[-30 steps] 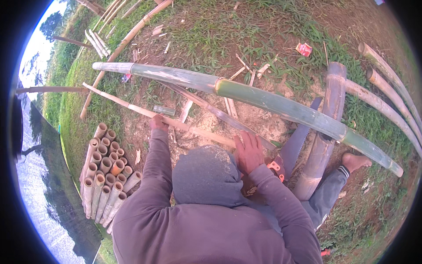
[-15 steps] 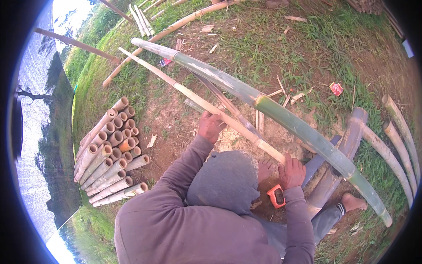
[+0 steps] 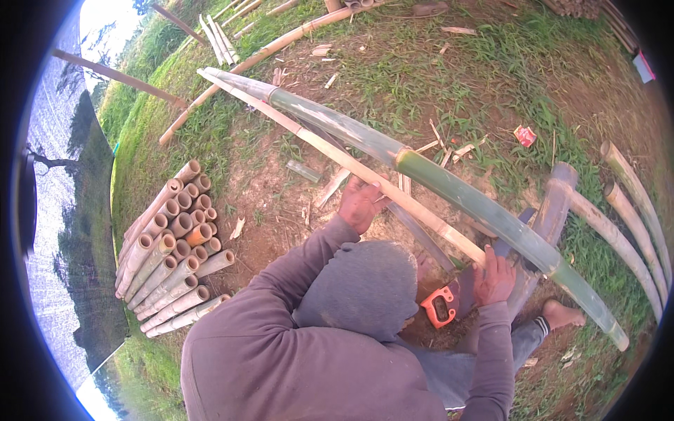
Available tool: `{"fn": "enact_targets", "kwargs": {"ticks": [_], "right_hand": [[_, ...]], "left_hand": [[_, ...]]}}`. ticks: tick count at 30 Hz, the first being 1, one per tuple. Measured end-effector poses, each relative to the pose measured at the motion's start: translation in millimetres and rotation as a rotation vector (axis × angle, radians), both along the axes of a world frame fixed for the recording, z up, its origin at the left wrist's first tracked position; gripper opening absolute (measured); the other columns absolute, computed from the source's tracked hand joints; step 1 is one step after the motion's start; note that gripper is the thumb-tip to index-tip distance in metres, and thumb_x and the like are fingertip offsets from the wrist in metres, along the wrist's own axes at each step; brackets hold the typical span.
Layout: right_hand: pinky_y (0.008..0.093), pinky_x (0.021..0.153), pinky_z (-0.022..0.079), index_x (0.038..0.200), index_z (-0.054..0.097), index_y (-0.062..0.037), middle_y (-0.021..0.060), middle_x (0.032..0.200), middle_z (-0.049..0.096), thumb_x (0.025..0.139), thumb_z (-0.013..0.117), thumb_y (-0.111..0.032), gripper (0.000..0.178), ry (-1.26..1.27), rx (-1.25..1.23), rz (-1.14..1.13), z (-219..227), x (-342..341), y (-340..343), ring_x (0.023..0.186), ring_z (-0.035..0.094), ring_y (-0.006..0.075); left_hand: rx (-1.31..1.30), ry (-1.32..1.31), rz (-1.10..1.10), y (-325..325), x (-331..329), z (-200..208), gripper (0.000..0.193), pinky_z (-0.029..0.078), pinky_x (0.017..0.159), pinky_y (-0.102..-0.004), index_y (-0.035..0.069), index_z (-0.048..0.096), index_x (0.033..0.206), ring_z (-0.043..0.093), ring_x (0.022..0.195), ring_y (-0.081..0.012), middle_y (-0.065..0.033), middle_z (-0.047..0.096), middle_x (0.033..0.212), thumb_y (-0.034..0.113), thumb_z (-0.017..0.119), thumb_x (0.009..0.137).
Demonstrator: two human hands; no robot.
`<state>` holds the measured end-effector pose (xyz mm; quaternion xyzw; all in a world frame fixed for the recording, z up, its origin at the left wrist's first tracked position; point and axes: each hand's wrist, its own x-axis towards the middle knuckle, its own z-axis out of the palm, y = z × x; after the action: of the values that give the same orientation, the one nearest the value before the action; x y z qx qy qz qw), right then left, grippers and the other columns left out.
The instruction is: The person uses a hand saw to cut long bamboo poles into shorter sections. They position each pole on a makeshift stand, saw through it, and then move the cut piece aside before repeating the process with another pole.
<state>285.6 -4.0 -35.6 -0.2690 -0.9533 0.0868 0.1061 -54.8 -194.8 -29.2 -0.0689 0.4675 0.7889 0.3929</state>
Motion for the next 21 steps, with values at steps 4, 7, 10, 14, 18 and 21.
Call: {"fn": "enact_targets", "kwargs": {"ticks": [4, 7, 10, 14, 18, 21], "right_hand": [[0.0489, 0.084, 0.044, 0.147, 0.058, -0.0103, 0.0132, 0.103, 0.061, 0.097, 0.066, -0.039, 0.058, 0.02, 0.023, 0.004, 2, 11, 6, 0.096, 0.061, 0.0356], [0.0491, 0.084, 0.045, 0.145, 0.059, -0.0098, 0.0136, 0.104, 0.062, 0.097, 0.067, -0.039, 0.056, 0.032, 0.009, 0.0, 7, 22, 12, 0.097, 0.061, 0.0362], [0.049, 0.085, 0.045, 0.141, 0.061, -0.0089, 0.0137, 0.105, 0.063, 0.097, 0.067, -0.039, 0.054, 0.053, 0.017, -0.002, 8, 33, 20, 0.097, 0.061, 0.0363], [0.0483, 0.085, 0.045, 0.136, 0.064, -0.0083, 0.0132, 0.105, 0.064, 0.097, 0.067, -0.04, 0.051, 0.08, 0.04, -0.002, 10, 46, 33, 0.098, 0.062, 0.0361], [0.0485, 0.091, 0.046, 0.129, 0.067, -0.0084, 0.0127, 0.107, 0.066, 0.09, 0.075, -0.03, 0.046, 0.12, -0.002, -0.033, 28, 57, 50, 0.102, 0.063, 0.0359], [0.047, 0.092, 0.047, 0.125, 0.068, -0.0096, 0.0123, 0.111, 0.066, 0.087, 0.079, -0.03, 0.044, 0.123, 0.044, -0.039, 44, 45, 61, 0.105, 0.064, 0.0353]], "left_hand": [[-0.006, 0.002, -0.026, 5, 10, 3, 0.032, 0.058, 0.103, -0.0514, 0.007, 0.05, 0.134, 0.065, 0.12, -0.0299, -0.0123, 0.063, 0.134, -0.001, 0.055, 0.103], [0.01, 0.036, -0.068, 9, 20, -1, 0.034, 0.058, 0.104, -0.0518, 0.008, 0.05, 0.135, 0.065, 0.12, -0.0296, -0.012, 0.063, 0.135, -0.001, 0.057, 0.103], [0.03, 0.027, -0.118, 11, 26, -7, 0.037, 0.058, 0.104, -0.0518, 0.009, 0.049, 0.139, 0.065, 0.122, -0.0292, -0.0117, 0.063, 0.135, 0.001, 0.057, 0.103], [0.082, 0.007, -0.135, 17, 35, -1, 0.04, 0.06, 0.1, -0.0476, 0.008, 0.05, 0.14, 0.066, 0.121, -0.0288, -0.0119, 0.064, 0.133, 0.002, 0.061, 0.102], [0.002, 0.05, -0.26, 26, 42, 6, 0.039, 0.063, 0.091, -0.0395, 0.008, 0.051, 0.139, 0.071, 0.111, -0.027, -0.0134, 0.067, 0.129, 0.007, 0.066, 0.102], [-0.312, 0.171, -0.527, 26, 31, 7, 0.034, 0.062, 0.077, -0.0307, 0.006, 0.058, 0.133, 0.075, 0.093, -0.0225, -0.012, 0.073, 0.115, 0.016, 0.07, 0.102]]}}
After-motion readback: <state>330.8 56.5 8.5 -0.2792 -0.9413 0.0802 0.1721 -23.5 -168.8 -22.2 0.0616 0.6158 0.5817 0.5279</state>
